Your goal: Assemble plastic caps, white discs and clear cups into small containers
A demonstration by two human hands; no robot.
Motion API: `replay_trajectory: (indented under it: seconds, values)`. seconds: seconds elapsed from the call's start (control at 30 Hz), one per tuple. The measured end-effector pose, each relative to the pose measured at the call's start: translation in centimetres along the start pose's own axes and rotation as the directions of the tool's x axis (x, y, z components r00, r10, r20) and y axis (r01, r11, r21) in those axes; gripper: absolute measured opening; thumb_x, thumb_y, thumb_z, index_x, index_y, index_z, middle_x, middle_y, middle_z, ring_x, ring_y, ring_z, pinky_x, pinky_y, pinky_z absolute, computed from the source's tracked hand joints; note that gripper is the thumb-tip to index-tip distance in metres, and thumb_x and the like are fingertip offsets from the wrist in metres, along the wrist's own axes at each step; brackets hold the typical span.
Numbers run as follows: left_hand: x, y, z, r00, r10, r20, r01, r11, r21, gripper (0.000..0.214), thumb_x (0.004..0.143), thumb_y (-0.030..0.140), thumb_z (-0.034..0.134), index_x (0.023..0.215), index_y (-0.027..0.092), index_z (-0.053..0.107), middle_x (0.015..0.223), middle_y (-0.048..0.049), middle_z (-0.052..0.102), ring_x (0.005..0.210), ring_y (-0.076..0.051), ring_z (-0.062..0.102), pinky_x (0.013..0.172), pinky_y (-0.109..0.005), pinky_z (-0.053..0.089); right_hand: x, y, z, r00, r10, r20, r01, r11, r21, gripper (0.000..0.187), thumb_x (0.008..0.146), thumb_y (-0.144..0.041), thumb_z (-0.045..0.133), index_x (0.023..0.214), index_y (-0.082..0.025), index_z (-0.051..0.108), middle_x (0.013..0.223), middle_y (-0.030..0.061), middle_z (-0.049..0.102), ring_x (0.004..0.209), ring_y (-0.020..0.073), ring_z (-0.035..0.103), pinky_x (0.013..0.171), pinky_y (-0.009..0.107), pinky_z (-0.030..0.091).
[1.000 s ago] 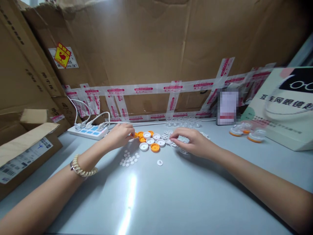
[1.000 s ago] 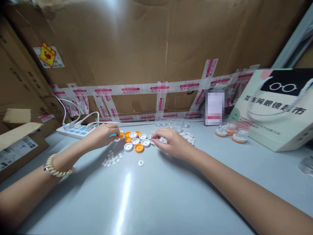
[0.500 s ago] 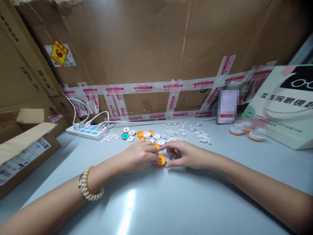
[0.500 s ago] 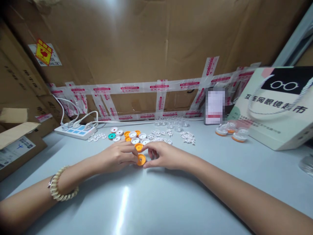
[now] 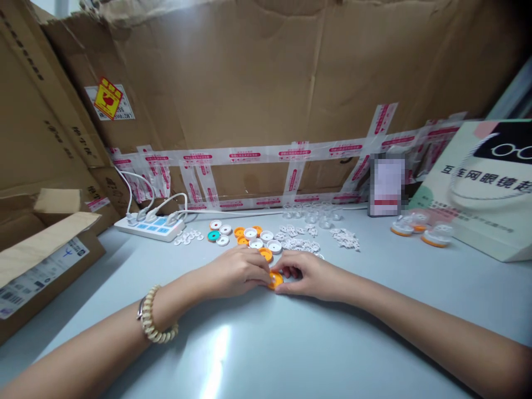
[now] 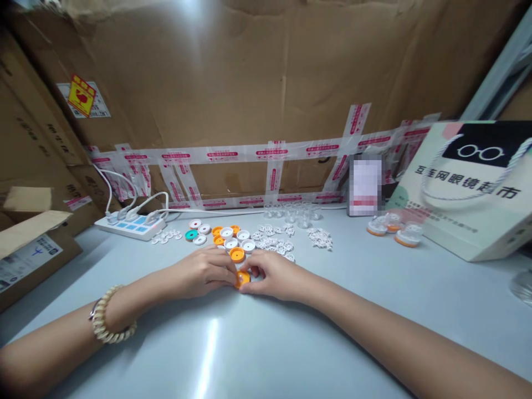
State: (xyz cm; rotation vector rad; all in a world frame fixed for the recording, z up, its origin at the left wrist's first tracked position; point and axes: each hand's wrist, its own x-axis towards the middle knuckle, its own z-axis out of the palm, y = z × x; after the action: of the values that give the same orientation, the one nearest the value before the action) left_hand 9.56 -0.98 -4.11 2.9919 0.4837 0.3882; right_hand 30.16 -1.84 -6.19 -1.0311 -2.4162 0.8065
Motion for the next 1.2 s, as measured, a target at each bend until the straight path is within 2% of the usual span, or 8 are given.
replay_trajectory:
  seconds: [0.1,0.2,0.3,0.37,0.47,0.8,1.0,1.2]
  values:
    - [-0.2,-0.5,-2.1,0.998,-0.055,-0.005,0.054,0.997,-0.051,0.018,0.087,0.017,0.050,0.091,0.018,0.067,0.090,-0.0056,0.067,0.084,-0.015,0.059,0.077,-0.026,0.043,-0.1,-0.2,0.0,1.000,0.008,-0.012,-0.008,1.000,0.011,0.024,0.072,-0.034,0.065,0.092,-0.021,0.067,0.074,0.0004,0.052,0.069,0.0141,0.049,0.063,0.025,0.040]
    - [-1.1,-1.4,-5.4,0.961,-0.277,0.007,0.277,0.960,-0.040,0.017,0.084,0.019,0.052,0.095,0.018,0.066,0.096,-0.0059,0.066,0.088,-0.016,0.059,0.078,-0.025,0.044,-0.1,-0.6,0.1,0.999,0.043,-0.027,-0.042,0.999,0.009,0.023,0.071,-0.031,0.064,0.092,-0.021,0.067,0.076,0.0010,0.053,0.070,0.0146,0.050,0.064,0.025,0.041]
    - [-2.8,-2.6,-8.3,0.863,-0.481,0.155,0.483,0.875,0.032,0.017,0.080,0.021,0.055,0.093,0.021,0.067,0.092,-0.0032,0.067,0.082,-0.016,0.061,0.073,-0.024,0.044,-0.1,-0.8,0.3,0.997,0.058,-0.048,-0.058,0.998,-0.004,0.020,0.071,-0.028,0.063,0.089,-0.020,0.067,0.075,0.0011,0.052,0.069,0.0146,0.051,0.063,0.025,0.041]
    - [-4.1,-3.5,-9.3,0.754,-0.595,0.278,0.596,0.798,0.090,0.018,0.075,0.017,0.056,0.088,0.021,0.068,0.086,-0.0025,0.068,0.075,-0.016,0.062,0.065,-0.022,0.044,0.0,-0.9,0.6,0.996,0.054,-0.073,-0.055,0.998,-0.016,0.020,0.071,-0.027,0.062,0.090,-0.021,0.066,0.075,0.0012,0.052,0.069,0.0147,0.051,0.063,0.025,0.041]
    - [-5.7,-4.7,-9.3,0.613,-0.700,0.368,0.687,0.701,0.190,0.021,0.070,0.012,0.052,0.080,0.020,0.068,0.080,-0.0025,0.069,0.070,-0.016,0.062,0.061,-0.022,0.043,0.0,-0.9,0.8,0.995,0.055,-0.085,-0.058,0.998,-0.027,0.022,0.072,-0.027,0.060,0.093,-0.020,0.065,0.076,0.0019,0.053,0.070,0.0156,0.052,0.064,0.026,0.042]
    - [-7.0,-6.0,-8.2,0.428,-0.777,0.463,0.753,0.589,0.293,0.026,0.059,0.005,0.051,0.072,0.017,0.069,0.074,-0.0040,0.069,0.066,-0.017,0.060,0.050,-0.020,0.037,0.0,-1.0,0.8,0.995,0.094,-0.040,-0.094,0.996,-0.005,0.033,0.072,-0.027,0.060,0.104,-0.018,0.059,0.078,0.0014,0.051,0.071,0.0153,0.050,0.067,0.027,0.040]
    - [-7.3,-6.2,-8.4,0.362,-0.810,0.462,0.766,0.541,0.348,0.024,0.057,0.008,0.056,0.075,0.016,0.070,0.076,-0.0047,0.069,0.066,-0.017,0.059,0.050,-0.021,0.037,0.0,-1.0,0.8,0.995,0.098,-0.018,-0.098,0.995,-0.022,0.033,0.073,-0.027,0.059,0.105,-0.018,0.059,0.079,0.0015,0.051,0.070,0.0149,0.049,0.066,0.027,0.039]
    - [-7.0,-6.5,-8.0,0.357,-0.792,0.496,0.763,0.553,0.334,0.021,0.059,0.015,0.059,0.076,0.016,0.071,0.076,-0.0043,0.070,0.065,-0.016,0.059,0.050,-0.019,0.037,0.0,-0.6,0.9,0.997,0.065,-0.037,-0.066,0.998,-0.016,0.030,0.073,-0.026,0.059,0.103,-0.018,0.059,0.078,0.0009,0.050,0.071,0.0148,0.049,0.067,0.026,0.039]
